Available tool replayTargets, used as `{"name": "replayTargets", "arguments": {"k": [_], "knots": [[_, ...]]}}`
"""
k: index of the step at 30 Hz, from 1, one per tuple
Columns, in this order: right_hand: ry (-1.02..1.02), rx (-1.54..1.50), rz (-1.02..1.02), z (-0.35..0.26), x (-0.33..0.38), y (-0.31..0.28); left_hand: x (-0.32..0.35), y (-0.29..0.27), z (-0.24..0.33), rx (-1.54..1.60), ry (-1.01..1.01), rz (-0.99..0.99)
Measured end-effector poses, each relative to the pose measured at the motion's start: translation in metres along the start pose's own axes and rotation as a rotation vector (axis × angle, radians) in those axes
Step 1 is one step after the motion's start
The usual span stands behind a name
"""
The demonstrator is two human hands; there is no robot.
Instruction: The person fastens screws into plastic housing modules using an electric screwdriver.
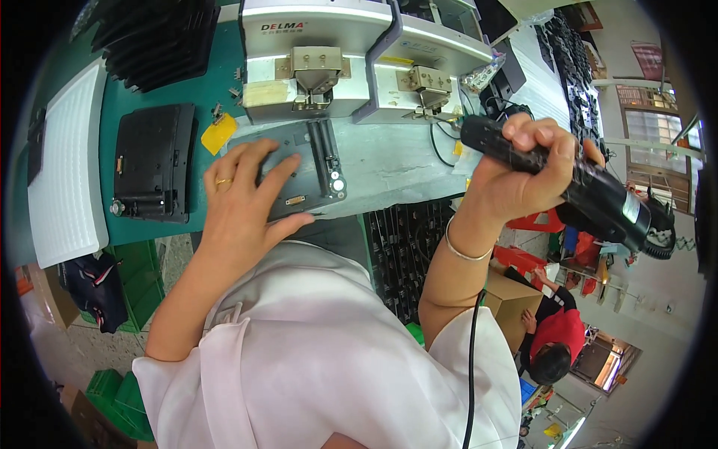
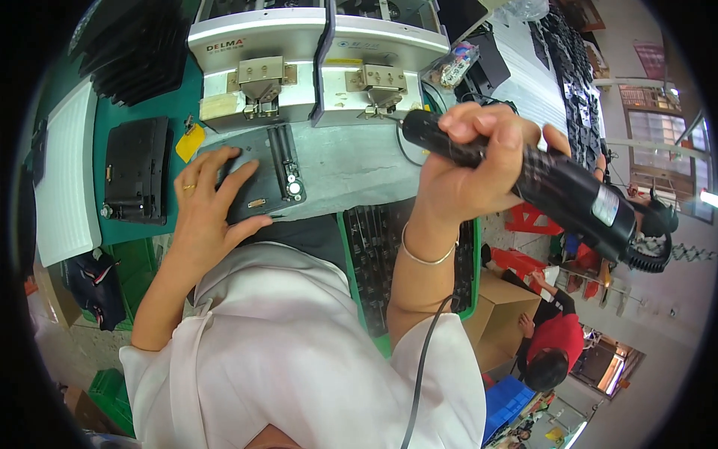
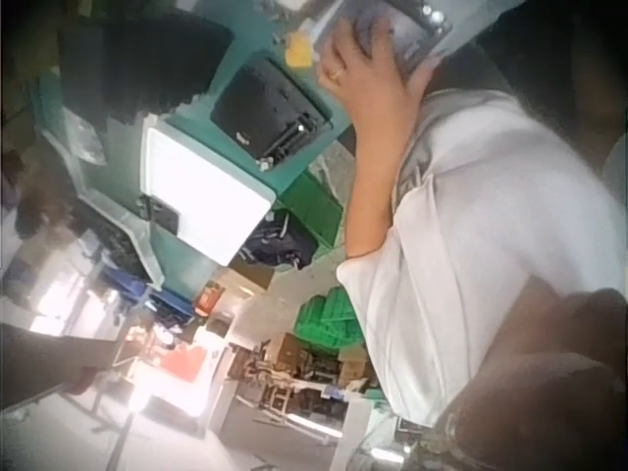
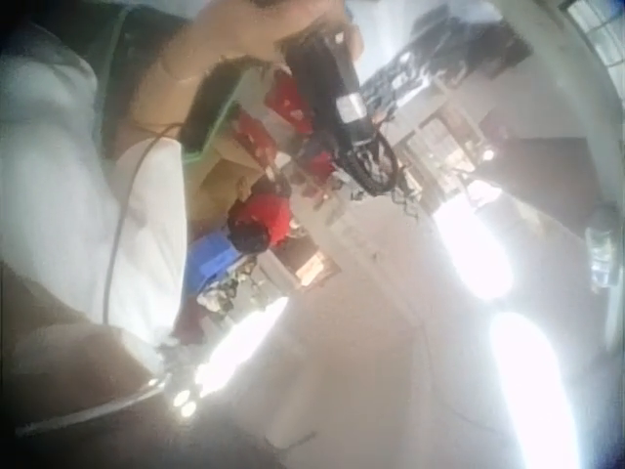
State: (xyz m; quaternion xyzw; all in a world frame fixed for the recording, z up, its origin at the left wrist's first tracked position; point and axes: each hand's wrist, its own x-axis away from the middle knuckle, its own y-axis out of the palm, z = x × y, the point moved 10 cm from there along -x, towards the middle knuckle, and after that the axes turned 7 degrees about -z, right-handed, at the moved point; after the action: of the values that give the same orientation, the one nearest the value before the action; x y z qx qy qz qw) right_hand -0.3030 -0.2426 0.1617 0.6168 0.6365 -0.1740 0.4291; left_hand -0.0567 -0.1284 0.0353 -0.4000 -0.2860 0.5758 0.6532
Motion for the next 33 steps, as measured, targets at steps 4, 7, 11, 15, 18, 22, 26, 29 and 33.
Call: {"name": "replayTargets", "arguments": {"k": [4, 7, 11, 15, 18, 22, 26, 29, 33], "knots": [[-0.024, 0.083, -0.026, 0.010, -0.003, 0.012, 0.010, 0.003, -0.013, -0.074, -0.084, -0.023], [-0.019, 0.078, -0.007, 0.015, -0.002, 0.013, 0.013, 0.005, -0.017, -0.079, -0.114, -0.024], [-0.002, 0.110, -0.040, 0.018, -0.002, 0.016, 0.014, 0.007, -0.019, -0.086, -0.126, -0.025], [0.006, 0.118, -0.030, 0.019, -0.003, 0.016, 0.013, 0.007, -0.020, -0.092, -0.128, -0.018], [0.007, 0.139, -0.043, 0.019, -0.004, 0.017, 0.013, 0.008, -0.020, -0.086, -0.133, -0.013], [-0.003, 0.089, -0.063, 0.021, -0.007, 0.020, 0.012, 0.008, -0.020, -0.091, -0.123, -0.002], [0.125, 0.026, -0.151, 0.046, -0.020, 0.024, 0.012, 0.007, -0.017, -0.110, -0.115, 0.011], [0.214, 0.107, -0.241, 0.054, -0.026, 0.032, 0.016, 0.007, -0.019, -0.101, -0.127, 0.032], [0.289, 0.077, -0.230, 0.058, -0.021, 0.031, 0.022, 0.002, -0.021, -0.031, -0.121, 0.080]]}}
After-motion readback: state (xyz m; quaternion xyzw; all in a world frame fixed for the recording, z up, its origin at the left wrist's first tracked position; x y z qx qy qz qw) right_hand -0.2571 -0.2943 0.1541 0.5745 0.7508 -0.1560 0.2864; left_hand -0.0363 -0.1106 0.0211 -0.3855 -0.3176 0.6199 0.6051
